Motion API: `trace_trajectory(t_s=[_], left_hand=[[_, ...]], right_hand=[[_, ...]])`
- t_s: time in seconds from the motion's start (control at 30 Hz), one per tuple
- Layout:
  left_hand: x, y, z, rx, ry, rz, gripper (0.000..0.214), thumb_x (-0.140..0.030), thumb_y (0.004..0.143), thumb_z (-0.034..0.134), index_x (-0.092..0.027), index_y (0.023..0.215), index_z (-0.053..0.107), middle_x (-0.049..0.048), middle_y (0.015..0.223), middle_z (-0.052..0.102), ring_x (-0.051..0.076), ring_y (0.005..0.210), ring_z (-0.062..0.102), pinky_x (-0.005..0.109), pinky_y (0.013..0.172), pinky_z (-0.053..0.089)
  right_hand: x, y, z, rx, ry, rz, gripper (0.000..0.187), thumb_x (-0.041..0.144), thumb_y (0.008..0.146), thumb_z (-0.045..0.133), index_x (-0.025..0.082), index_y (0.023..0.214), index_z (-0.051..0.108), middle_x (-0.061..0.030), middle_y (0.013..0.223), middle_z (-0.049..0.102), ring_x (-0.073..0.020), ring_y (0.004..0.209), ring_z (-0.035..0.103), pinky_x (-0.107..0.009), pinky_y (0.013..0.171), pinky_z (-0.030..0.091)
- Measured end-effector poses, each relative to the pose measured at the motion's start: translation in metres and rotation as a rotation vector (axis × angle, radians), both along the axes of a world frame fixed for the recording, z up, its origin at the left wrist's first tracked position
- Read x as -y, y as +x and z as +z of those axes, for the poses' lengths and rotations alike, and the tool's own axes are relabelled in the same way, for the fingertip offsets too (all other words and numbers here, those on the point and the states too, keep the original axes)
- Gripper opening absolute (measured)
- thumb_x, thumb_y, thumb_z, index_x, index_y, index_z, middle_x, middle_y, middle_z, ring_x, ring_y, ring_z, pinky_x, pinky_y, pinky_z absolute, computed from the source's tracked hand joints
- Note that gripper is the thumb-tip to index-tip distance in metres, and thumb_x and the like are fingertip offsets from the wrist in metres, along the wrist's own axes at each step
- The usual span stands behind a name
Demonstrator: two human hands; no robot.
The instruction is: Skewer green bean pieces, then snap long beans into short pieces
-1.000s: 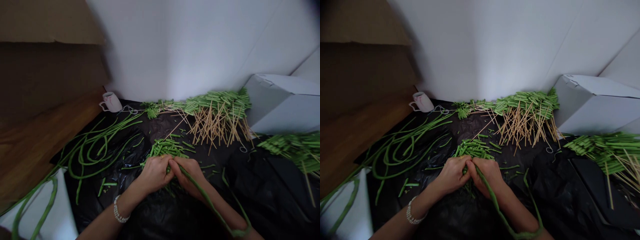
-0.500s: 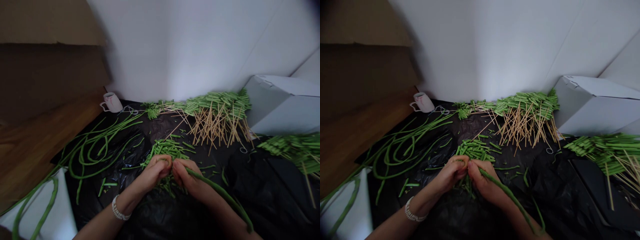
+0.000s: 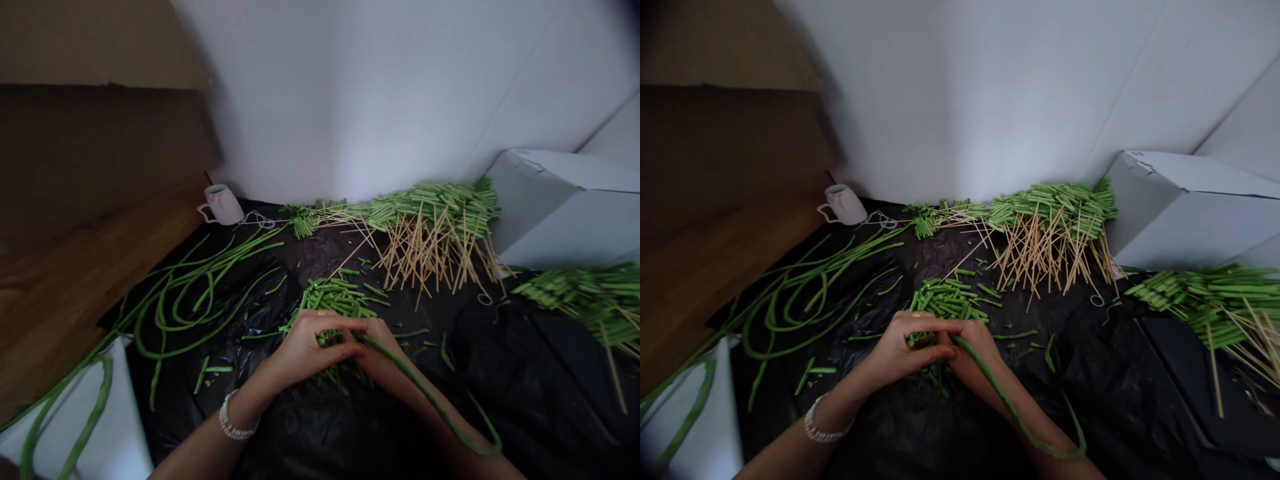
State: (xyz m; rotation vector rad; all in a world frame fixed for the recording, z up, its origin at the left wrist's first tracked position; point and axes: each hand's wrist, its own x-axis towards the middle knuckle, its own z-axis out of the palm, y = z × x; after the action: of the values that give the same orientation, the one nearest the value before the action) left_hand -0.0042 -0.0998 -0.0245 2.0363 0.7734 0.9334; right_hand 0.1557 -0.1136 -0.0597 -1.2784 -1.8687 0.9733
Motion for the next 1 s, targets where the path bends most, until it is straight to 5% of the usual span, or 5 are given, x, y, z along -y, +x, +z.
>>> trace_trajectory(t_s=[0.3,0.47,0.63,0.8,1.0], left_hand=[[0.002,0.002,-0.014,-0.284,0.351,0.172,0.022,-0.026,0.092,0.055,-0.018,0.109,0.069,0.0047,0.081,0.072,0.016,0.071,0.065,0.028,0.069,0.049],[-0.003,0.0,-0.002,-0.103,-0.072,0.251,0.012,-0.021,0.085,0.057,-0.015,0.079,0.065,0.0,0.068,0.063,0.013,0.063,0.056,0.024,0.061,0.043],[-0.007,-0.005,0.011,0.014,-0.52,0.044,0.018,-0.026,0.084,0.055,-0.015,0.071,0.06,-0.0044,0.059,0.049,0.009,0.054,0.04,0.021,0.051,0.034],[-0.004,-0.003,0.004,0.019,-0.511,-0.061,0.017,-0.025,0.086,0.054,-0.014,0.088,0.067,0.0003,0.076,0.061,0.012,0.072,0.052,0.025,0.073,0.046],[-0.003,-0.001,-0.003,-0.138,-0.351,0.028,0.026,-0.027,0.091,0.046,-0.015,0.096,0.068,0.0007,0.078,0.063,0.013,0.073,0.053,0.025,0.073,0.046]], right_hand=[[0.0,-0.001,-0.002,0.172,0.071,-0.08,0.017,0.011,0.076,0.053,0.018,0.064,0.062,-0.0021,0.062,0.064,-0.0151,0.057,0.054,-0.026,0.053,0.034],[0.001,0.006,0.018,-0.09,-0.1,-0.109,0.015,0.026,0.08,0.062,0.019,0.068,0.055,0.005,0.056,0.052,-0.0101,0.051,0.045,-0.023,0.049,0.032],[-0.002,0.016,0.024,-0.293,-0.233,0.07,0.033,0.045,0.08,0.067,0.019,0.066,0.052,0.0059,0.059,0.044,-0.0081,0.053,0.038,-0.021,0.047,0.029],[-0.002,0.014,0.028,-0.349,-0.295,0.112,0.054,0.051,0.094,0.042,0.02,0.05,0.037,0.0061,0.049,0.032,-0.0071,0.044,0.029,-0.023,0.042,0.021],[0.0,0.007,0.026,-0.081,0.03,-0.09,0.038,0.035,0.093,0.047,0.02,0.058,0.044,0.0042,0.057,0.043,-0.0101,0.055,0.042,-0.024,0.053,0.029]])
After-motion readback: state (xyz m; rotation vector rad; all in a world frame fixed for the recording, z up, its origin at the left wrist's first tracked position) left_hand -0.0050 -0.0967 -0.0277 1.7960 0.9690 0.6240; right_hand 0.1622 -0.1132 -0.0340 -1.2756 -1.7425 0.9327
